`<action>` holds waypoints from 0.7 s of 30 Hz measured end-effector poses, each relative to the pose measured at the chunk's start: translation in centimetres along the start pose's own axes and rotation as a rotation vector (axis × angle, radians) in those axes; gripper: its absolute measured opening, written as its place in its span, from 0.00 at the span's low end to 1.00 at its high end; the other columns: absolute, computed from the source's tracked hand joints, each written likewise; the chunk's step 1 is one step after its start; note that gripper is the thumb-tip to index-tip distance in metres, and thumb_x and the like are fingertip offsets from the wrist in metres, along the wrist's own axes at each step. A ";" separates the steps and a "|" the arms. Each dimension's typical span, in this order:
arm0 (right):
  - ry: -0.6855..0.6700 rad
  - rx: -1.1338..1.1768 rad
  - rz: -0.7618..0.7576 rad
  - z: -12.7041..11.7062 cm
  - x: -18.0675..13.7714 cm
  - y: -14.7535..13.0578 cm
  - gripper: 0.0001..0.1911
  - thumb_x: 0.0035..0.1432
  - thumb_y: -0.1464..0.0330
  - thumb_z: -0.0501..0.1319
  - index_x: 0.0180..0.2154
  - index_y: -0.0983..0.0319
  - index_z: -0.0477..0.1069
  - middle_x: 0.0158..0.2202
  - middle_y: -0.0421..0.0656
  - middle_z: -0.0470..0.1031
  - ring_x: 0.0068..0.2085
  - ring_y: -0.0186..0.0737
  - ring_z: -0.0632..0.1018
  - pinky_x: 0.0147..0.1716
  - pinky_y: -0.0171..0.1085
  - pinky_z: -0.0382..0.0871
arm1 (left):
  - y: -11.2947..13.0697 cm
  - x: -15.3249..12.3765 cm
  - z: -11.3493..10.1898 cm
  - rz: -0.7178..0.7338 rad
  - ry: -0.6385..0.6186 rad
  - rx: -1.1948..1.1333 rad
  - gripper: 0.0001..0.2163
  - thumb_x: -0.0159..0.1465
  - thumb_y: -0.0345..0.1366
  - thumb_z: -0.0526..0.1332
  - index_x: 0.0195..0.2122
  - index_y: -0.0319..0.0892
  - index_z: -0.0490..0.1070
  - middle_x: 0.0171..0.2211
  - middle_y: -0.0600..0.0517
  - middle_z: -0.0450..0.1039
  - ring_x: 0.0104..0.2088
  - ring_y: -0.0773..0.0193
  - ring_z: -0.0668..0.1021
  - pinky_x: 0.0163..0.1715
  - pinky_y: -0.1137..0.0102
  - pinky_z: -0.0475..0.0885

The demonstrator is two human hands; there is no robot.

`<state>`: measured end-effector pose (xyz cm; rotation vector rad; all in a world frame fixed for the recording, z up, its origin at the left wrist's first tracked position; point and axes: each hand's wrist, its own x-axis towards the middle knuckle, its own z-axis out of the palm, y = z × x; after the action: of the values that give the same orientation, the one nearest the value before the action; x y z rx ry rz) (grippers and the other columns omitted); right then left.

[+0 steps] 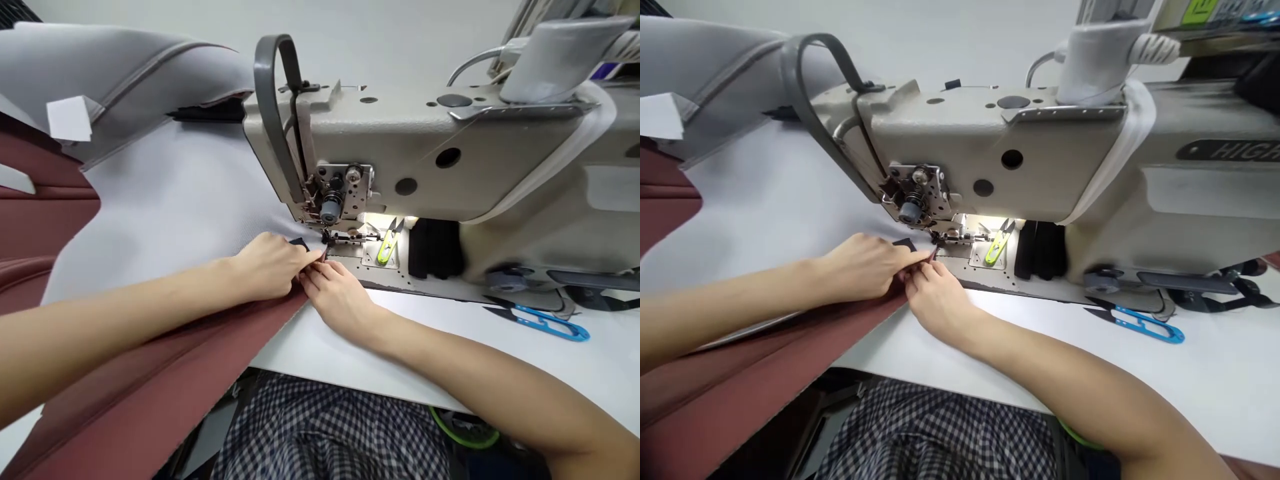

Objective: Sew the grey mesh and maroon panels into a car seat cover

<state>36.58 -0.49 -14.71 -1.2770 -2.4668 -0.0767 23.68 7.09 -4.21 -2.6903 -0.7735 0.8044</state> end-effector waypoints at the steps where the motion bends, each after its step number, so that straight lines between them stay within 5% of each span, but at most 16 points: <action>1: 0.000 -0.018 -0.005 -0.1 -0.1 -0.1 0.20 0.67 0.77 0.50 0.57 0.76 0.68 0.53 0.58 0.73 0.57 0.51 0.71 0.59 0.48 0.64 | -0.3 0.3 -0.2 0.011 -0.010 -0.032 0.24 0.60 0.26 0.52 0.58 0.46 0.65 0.36 0.47 0.78 0.31 0.56 0.78 0.24 0.66 0.57; 6: -0.011 -0.086 0.013 -0.3 -0.5 -0.4 0.20 0.68 0.77 0.48 0.57 0.75 0.69 0.57 0.58 0.72 0.58 0.52 0.72 0.55 0.49 0.69 | -1.2 1.3 -1.2 0.069 -0.076 -0.078 0.12 0.61 0.30 0.53 0.42 0.45 0.73 0.31 0.48 0.77 0.29 0.54 0.78 0.25 0.65 0.56; 14: 0.003 -0.069 0.021 -0.3 -0.5 0.1 0.21 0.68 0.77 0.47 0.57 0.74 0.69 0.58 0.55 0.72 0.58 0.52 0.73 0.57 0.50 0.68 | -0.8 1.5 -1.0 0.025 -0.129 -0.141 0.14 0.60 0.30 0.53 0.44 0.45 0.74 0.33 0.46 0.78 0.31 0.51 0.78 0.27 0.65 0.60; 21: -0.019 0.004 0.079 0.4 -0.2 1.3 0.21 0.67 0.76 0.49 0.58 0.74 0.68 0.60 0.55 0.69 0.62 0.52 0.68 0.65 0.49 0.60 | -0.7 2.4 -0.6 -0.014 -0.055 -0.218 0.19 0.56 0.29 0.54 0.49 0.43 0.72 0.33 0.45 0.78 0.32 0.51 0.78 0.28 0.65 0.62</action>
<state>37.65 0.23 -15.33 -1.3783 -2.4278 -0.0400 25.42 8.92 -4.48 -2.8586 -0.9424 0.8381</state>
